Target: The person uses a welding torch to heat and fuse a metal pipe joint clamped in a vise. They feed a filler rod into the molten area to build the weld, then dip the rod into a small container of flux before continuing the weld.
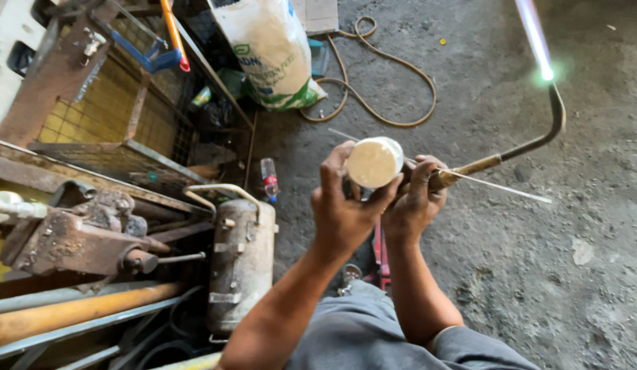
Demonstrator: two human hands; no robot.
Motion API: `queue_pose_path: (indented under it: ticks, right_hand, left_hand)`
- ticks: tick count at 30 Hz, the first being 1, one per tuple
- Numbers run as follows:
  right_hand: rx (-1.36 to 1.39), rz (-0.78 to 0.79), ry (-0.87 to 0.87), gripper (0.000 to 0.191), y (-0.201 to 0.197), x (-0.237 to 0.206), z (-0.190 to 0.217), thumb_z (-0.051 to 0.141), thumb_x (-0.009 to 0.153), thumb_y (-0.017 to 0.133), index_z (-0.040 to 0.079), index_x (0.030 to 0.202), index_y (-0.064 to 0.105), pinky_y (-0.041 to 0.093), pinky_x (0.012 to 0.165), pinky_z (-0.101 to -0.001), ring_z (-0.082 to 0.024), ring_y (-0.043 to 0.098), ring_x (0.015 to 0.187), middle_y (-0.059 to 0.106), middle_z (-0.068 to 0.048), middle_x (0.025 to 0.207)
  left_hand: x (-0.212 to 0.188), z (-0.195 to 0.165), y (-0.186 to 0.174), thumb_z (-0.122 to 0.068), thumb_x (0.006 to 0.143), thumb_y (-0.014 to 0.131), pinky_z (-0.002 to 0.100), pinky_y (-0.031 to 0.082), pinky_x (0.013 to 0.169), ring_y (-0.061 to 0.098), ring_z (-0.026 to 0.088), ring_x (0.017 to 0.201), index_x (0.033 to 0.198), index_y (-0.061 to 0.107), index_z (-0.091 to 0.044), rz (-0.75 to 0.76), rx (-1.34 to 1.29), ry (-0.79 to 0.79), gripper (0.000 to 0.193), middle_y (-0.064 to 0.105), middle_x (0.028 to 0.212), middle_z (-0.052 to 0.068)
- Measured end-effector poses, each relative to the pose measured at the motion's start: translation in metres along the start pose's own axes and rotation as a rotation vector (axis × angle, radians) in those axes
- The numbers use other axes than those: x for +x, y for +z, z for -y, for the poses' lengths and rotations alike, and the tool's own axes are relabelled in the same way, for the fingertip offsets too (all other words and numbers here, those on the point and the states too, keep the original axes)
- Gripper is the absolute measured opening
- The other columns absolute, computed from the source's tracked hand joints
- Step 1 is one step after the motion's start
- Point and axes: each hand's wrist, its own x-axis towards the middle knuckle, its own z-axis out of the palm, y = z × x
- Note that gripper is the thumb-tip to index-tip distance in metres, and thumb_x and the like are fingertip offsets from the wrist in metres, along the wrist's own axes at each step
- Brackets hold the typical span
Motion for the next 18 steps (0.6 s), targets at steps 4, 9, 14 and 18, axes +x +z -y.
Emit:
queue_pose_path:
  ticks: [4, 9, 14, 18]
  right_hand:
    - [-0.043, -0.013, -0.057, 0.017, -0.007, 0.007, -0.017, 0.022, 0.111, 0.060, 0.005, 0.111, 0.061, 0.051, 0.081, -0.0284, -0.010, 0.057, 0.090, 0.059, -0.003, 0.099]
    - [0.078, -0.001, -0.017, 0.010, -0.017, 0.019, -0.027, 0.015, 0.108, 0.056, 0.007, 0.103, 0.060, 0.053, 0.076, -0.0292, -0.010, 0.060, 0.084, 0.061, -0.002, 0.095]
    - [0.071, -0.093, 0.041, 0.021, -0.018, 0.023, -0.024, 0.024, 0.112, 0.054, 0.005, 0.104, 0.060, 0.051, 0.069, -0.0275, -0.010, 0.059, 0.079, 0.061, -0.003, 0.089]
    - [0.002, -0.142, 0.066, 0.027, -0.012, 0.023, -0.017, 0.034, 0.106, 0.056, 0.007, 0.106, 0.060, 0.055, 0.072, -0.0265, -0.010, 0.063, 0.081, 0.064, -0.002, 0.092]
  left_hand:
    - [-0.001, -0.004, 0.034, -0.027, 0.082, 0.093, 0.040, 0.064, 0.094, 0.077, 0.030, 0.109, 0.138, 0.045, -0.003, -0.082, -0.004, -0.053, 0.077, 0.071, 0.119, 0.020]
    - [-0.006, -0.002, 0.050, -0.029, 0.086, 0.091, 0.038, 0.065, 0.093, 0.078, 0.029, 0.107, 0.138, 0.045, -0.003, -0.028, -0.017, -0.094, 0.075, 0.072, 0.117, 0.019]
    - [-0.006, 0.000, 0.044, -0.031, 0.084, 0.092, 0.039, 0.065, 0.090, 0.078, 0.030, 0.103, 0.136, 0.046, -0.003, 0.045, 0.070, -0.057, 0.074, 0.073, 0.114, 0.018]
    - [0.002, 0.001, 0.048, -0.035, 0.080, 0.093, 0.040, 0.064, 0.083, 0.078, 0.031, 0.097, 0.132, 0.048, -0.004, 0.018, 0.171, -0.021, 0.076, 0.073, 0.110, 0.018]
